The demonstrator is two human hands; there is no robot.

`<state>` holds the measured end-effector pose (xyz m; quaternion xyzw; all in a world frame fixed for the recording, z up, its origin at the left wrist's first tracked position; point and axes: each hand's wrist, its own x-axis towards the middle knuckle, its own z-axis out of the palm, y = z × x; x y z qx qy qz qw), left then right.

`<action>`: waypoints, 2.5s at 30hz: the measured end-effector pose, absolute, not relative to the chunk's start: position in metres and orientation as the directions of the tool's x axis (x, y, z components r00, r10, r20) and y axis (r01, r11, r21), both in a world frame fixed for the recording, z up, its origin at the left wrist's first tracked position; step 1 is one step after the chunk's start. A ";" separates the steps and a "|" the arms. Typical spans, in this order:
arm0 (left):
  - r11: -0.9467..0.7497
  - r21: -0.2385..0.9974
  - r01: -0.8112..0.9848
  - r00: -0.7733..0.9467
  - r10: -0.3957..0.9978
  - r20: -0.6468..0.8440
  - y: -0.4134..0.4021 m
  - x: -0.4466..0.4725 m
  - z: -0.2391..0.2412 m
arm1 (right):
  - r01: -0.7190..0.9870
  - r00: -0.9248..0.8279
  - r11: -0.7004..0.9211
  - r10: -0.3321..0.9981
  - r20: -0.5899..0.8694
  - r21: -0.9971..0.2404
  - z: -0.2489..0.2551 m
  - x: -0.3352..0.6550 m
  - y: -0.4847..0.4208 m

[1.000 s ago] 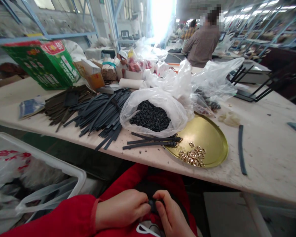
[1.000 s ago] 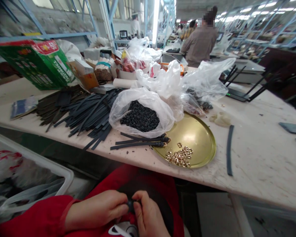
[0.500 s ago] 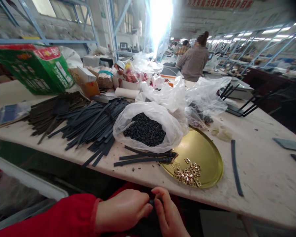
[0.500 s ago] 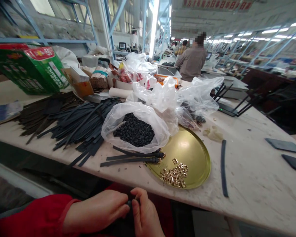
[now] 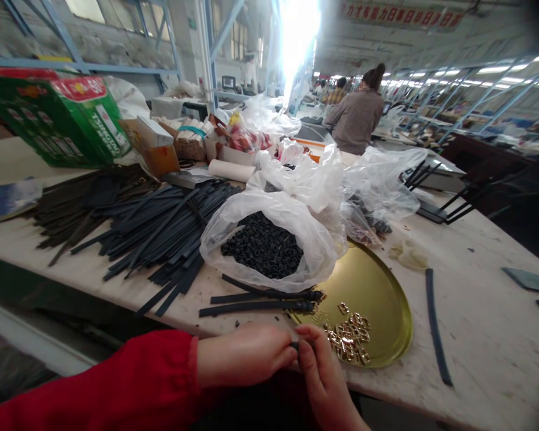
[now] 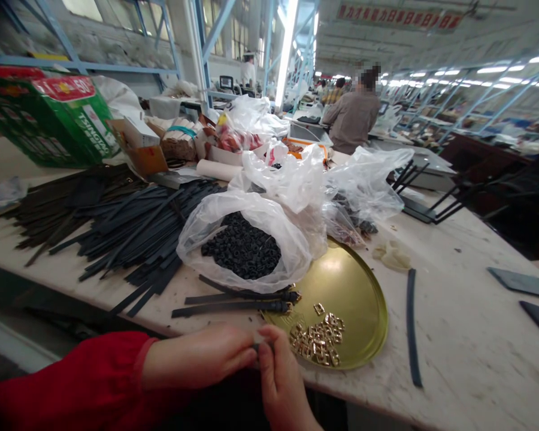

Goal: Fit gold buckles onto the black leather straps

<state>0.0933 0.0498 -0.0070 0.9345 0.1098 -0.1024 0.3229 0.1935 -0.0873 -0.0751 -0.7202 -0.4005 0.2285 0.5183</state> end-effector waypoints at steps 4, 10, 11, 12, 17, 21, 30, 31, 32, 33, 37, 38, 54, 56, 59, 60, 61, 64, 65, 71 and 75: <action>-0.787 0.508 0.350 0.919 0.394 -0.023 0.074 0.115 -0.029 | 0.649 0.591 -0.389 0.799 0.112 -0.654 -0.067 0.252 -0.056; -0.886 0.273 0.374 0.878 0.433 0.205 0.079 0.114 -0.056 | 0.870 0.489 -0.467 0.860 0.146 -0.159 -0.081 0.287 -0.037; -0.900 0.239 0.364 0.880 0.417 0.229 0.079 0.107 -0.055 | 0.871 0.489 -0.471 0.858 0.156 -0.140 -0.085 0.288 -0.042; -0.904 0.210 0.372 0.878 0.416 0.237 0.082 0.098 -0.053 | 0.873 0.487 -0.471 0.855 0.178 -0.126 -0.089 0.289 -0.048; -0.691 0.169 0.702 0.673 0.723 0.159 0.129 0.038 -0.029 | 0.909 0.416 -0.399 0.863 0.287 -0.117 -0.093 0.283 -0.075; -0.491 0.186 0.851 0.490 0.870 0.058 0.176 0.016 -0.029 | 0.951 0.309 -0.274 0.877 0.369 -0.145 -0.081 0.253 -0.071; -0.290 0.549 0.784 0.464 0.861 -0.207 0.180 -0.002 -0.005 | 0.898 0.298 -0.154 0.902 0.314 -0.411 -0.071 0.221 -0.079; -0.270 0.608 0.747 0.502 0.828 -0.249 0.170 -0.006 -0.002 | 0.856 0.333 -0.167 0.902 0.276 -0.489 -0.069 0.218 -0.081; -0.247 0.661 0.708 0.544 0.788 -0.288 0.157 -0.010 0.000 | 0.803 0.363 -0.179 0.903 0.228 -0.569 -0.067 0.213 -0.082; -0.223 0.709 0.669 0.588 0.742 -0.322 0.141 -0.012 0.000 | 0.741 0.375 -0.185 0.911 0.170 -0.646 -0.063 0.206 -0.082; 0.044 0.892 0.451 0.786 0.453 -0.420 0.058 -0.012 -0.016 | 0.437 0.189 -0.156 0.979 -0.079 -0.886 -0.051 0.164 -0.072; 0.137 0.916 0.377 0.826 0.397 -0.400 0.039 -0.011 -0.022 | 0.354 0.124 -0.147 0.986 -0.109 -0.924 -0.052 0.154 -0.069; 0.303 0.953 0.006 0.640 0.731 -0.236 0.071 0.042 -0.004 | 0.348 -0.038 -0.234 0.964 -0.263 -0.908 -0.042 0.127 -0.071; 0.222 0.974 0.056 0.692 0.694 -0.198 0.082 0.042 0.002 | 0.460 0.069 -0.153 0.988 -0.137 -0.874 -0.031 0.158 -0.058; 0.229 0.962 0.152 0.759 0.596 -0.262 0.091 0.039 0.000 | 0.627 0.328 -0.152 0.941 0.082 -0.764 -0.022 0.221 -0.026; 0.263 0.950 0.167 0.769 0.568 -0.293 0.091 0.039 -0.002 | 0.694 0.390 -0.189 0.910 0.142 -0.695 -0.022 0.240 -0.012; 0.305 0.936 0.176 0.776 0.543 -0.322 0.090 0.039 -0.005 | 0.778 0.400 -0.232 0.900 0.175 -0.584 -0.023 0.256 0.001; 0.430 0.884 0.184 0.798 0.460 -0.389 0.084 0.041 -0.010 | 0.896 0.353 -0.287 0.923 0.152 -0.339 -0.032 0.283 0.040; 0.458 0.870 0.186 0.799 0.444 -0.405 0.083 0.042 -0.011 | 0.909 0.335 -0.286 0.934 0.126 -0.302 -0.036 0.285 0.050; 0.523 0.825 0.216 0.782 0.413 -0.466 0.083 0.047 -0.007 | 0.941 0.300 -0.292 0.954 0.021 -0.169 -0.054 0.284 0.071; 0.519 0.828 0.212 0.788 0.411 -0.459 0.078 0.050 -0.004 | 0.937 0.306 -0.297 0.952 0.023 -0.182 -0.055 0.284 0.073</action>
